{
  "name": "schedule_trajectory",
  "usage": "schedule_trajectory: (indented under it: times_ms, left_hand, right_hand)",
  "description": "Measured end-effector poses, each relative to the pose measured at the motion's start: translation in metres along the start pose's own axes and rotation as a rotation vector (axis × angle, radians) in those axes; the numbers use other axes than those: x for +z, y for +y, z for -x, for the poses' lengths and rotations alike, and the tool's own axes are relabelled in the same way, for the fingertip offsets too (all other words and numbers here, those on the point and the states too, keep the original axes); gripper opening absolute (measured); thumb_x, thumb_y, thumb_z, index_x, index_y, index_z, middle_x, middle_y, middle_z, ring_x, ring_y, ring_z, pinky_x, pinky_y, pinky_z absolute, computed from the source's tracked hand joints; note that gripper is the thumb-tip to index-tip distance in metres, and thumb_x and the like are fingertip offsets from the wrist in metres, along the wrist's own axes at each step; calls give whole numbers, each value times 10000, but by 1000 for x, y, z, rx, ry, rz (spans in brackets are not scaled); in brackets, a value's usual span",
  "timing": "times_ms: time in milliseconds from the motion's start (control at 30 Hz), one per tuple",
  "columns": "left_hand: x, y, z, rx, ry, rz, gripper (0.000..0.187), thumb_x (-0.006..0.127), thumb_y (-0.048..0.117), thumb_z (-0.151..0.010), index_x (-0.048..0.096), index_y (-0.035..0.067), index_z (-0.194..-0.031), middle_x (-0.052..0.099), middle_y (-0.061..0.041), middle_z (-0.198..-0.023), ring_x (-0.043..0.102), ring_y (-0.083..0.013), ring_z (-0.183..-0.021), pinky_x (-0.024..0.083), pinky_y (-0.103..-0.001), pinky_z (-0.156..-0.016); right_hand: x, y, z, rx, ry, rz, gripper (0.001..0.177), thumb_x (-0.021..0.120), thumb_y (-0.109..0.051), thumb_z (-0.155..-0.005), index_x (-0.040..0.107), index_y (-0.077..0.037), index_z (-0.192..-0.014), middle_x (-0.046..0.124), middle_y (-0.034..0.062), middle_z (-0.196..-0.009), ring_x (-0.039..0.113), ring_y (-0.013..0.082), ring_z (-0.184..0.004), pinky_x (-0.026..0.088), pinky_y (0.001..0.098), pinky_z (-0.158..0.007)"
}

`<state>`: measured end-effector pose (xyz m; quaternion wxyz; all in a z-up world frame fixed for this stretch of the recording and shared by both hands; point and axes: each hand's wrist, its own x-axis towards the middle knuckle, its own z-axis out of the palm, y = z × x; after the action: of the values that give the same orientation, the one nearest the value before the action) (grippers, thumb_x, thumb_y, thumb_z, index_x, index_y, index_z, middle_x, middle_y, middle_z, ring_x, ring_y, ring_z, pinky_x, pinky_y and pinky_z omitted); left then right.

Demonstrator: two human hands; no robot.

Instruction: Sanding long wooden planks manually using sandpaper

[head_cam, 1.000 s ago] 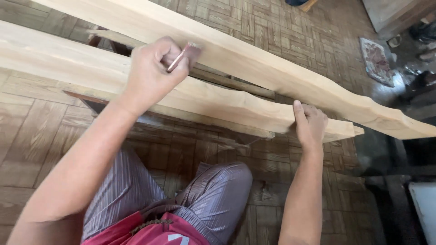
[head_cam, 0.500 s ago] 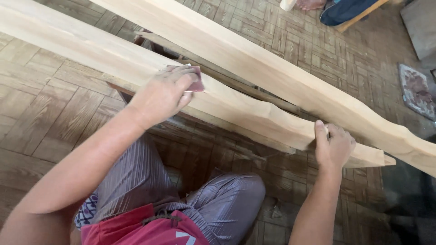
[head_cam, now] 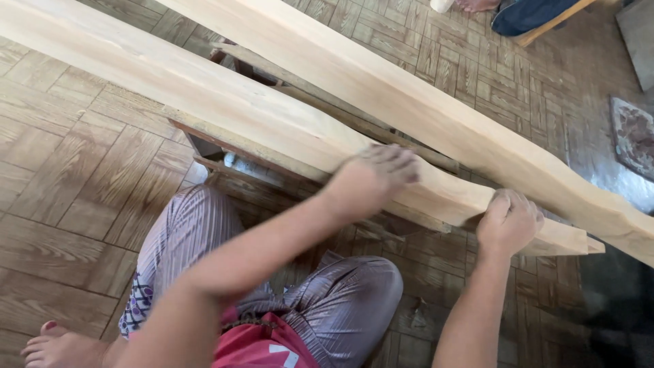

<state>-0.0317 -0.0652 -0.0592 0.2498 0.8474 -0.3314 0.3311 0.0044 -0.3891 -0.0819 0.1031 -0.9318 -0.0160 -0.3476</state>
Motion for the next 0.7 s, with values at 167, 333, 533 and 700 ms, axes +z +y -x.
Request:
schedule_trajectory:
  times_ms: [167,333,533,700]
  left_hand:
    - [-1,13,-25,31,240,-45,142,591,237,-1036,638,103,-1024,637,-40,-1047,634,-217,-958,528,-349,-870]
    - [-22,-25,10,90,-23,7,214,644,210,-957,697,173,-1162,677,-44,-1333,693,-280,-1196,501,-399,-1095]
    - [-147,-92,62,91,112,-50,167,670,-66,-964,688,-64,-1130,732,-231,-1097,698,-386,-1046,530,-473,-1052]
    - [-215,-184,153,-411,239,-680,215,649,177,-1152,795,43,-1235,784,-156,-1219,737,-350,-1144,527,-487,-1015]
  right_hand:
    - [12,19,1,-98,82,59,296,462,-162,-908,719,-127,-765,729,90,-834,602,328,-777,401,441,-868]
    - [22,32,6,-83,116,40,249,491,-146,-906,664,-131,-728,675,96,-780,538,320,-741,387,441,-842]
    - [23,35,11,-60,130,41,293,469,-157,-937,620,-155,-686,523,41,-643,447,240,-665,421,420,-876]
    - [24,24,7,-65,215,69,349,444,-139,-962,624,-212,-671,571,2,-661,481,210,-672,416,353,-929]
